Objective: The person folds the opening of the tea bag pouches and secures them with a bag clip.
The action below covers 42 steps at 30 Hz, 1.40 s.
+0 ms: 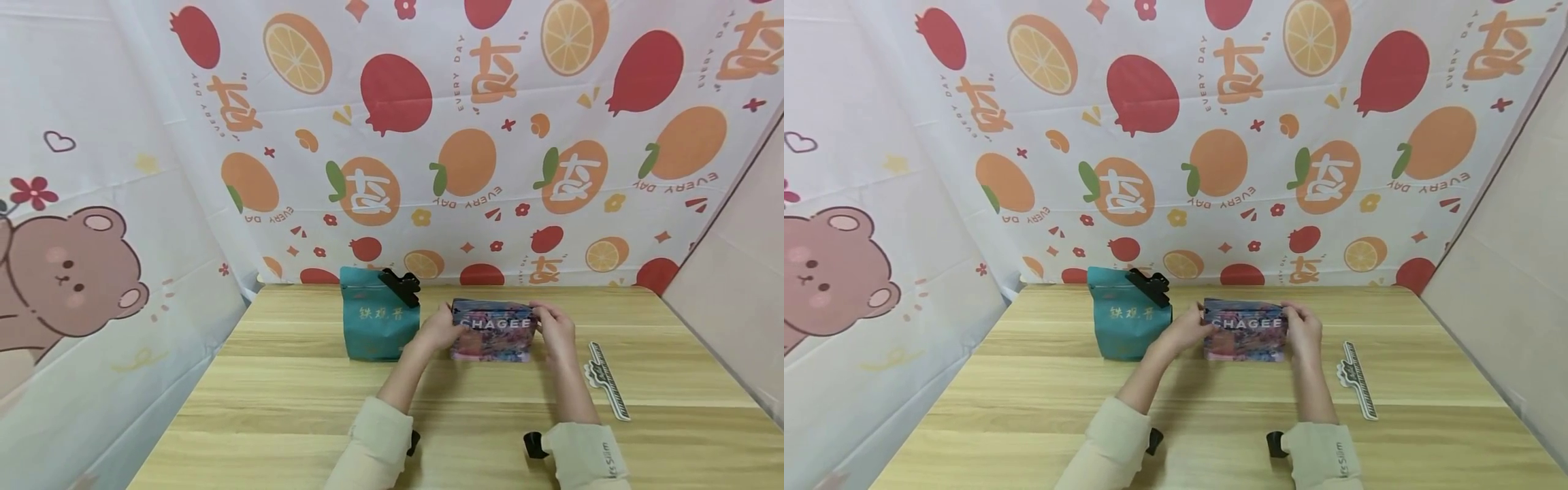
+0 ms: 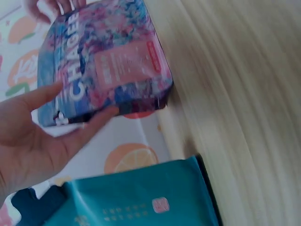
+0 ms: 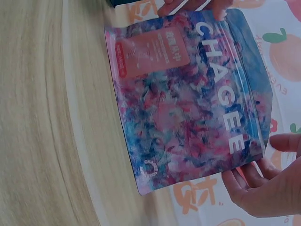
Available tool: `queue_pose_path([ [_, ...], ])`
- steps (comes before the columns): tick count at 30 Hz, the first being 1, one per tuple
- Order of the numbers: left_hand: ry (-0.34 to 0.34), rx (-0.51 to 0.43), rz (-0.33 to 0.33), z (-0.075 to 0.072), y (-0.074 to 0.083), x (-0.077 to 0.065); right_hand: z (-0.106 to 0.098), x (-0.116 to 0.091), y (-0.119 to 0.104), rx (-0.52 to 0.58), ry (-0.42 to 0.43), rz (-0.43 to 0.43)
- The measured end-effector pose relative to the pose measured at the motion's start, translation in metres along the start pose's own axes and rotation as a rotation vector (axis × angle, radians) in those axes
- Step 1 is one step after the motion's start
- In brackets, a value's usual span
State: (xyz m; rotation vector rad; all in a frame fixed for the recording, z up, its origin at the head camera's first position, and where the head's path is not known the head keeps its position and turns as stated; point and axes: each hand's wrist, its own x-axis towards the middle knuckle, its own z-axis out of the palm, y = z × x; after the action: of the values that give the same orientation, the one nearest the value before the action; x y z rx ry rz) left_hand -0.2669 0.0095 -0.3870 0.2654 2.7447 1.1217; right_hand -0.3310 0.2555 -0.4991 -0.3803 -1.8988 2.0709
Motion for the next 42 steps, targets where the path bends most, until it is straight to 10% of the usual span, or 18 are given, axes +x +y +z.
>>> queue_pose_path([
  [4,0.15,0.143,0.036,0.008,0.01,0.0,-0.003,0.016,0.019,0.029,-0.024,-0.029],
  [11,0.373,0.696,0.379,0.018,0.028,0.009,-0.006,0.019,0.022,0.013,-0.055,-0.046],
  [23,0.427,0.773,0.491,0.031,0.042,0.028,-0.002,-0.057,-0.063,-0.264,-0.363,-0.122],
  [33,0.397,0.706,0.441,0.03,0.043,0.037,-0.011,-0.012,-0.015,-0.117,-0.369,-0.145],
  [42,0.328,0.659,0.389,0.026,0.044,0.037,-0.004,0.009,0.017,-0.101,-0.172,-0.125],
])
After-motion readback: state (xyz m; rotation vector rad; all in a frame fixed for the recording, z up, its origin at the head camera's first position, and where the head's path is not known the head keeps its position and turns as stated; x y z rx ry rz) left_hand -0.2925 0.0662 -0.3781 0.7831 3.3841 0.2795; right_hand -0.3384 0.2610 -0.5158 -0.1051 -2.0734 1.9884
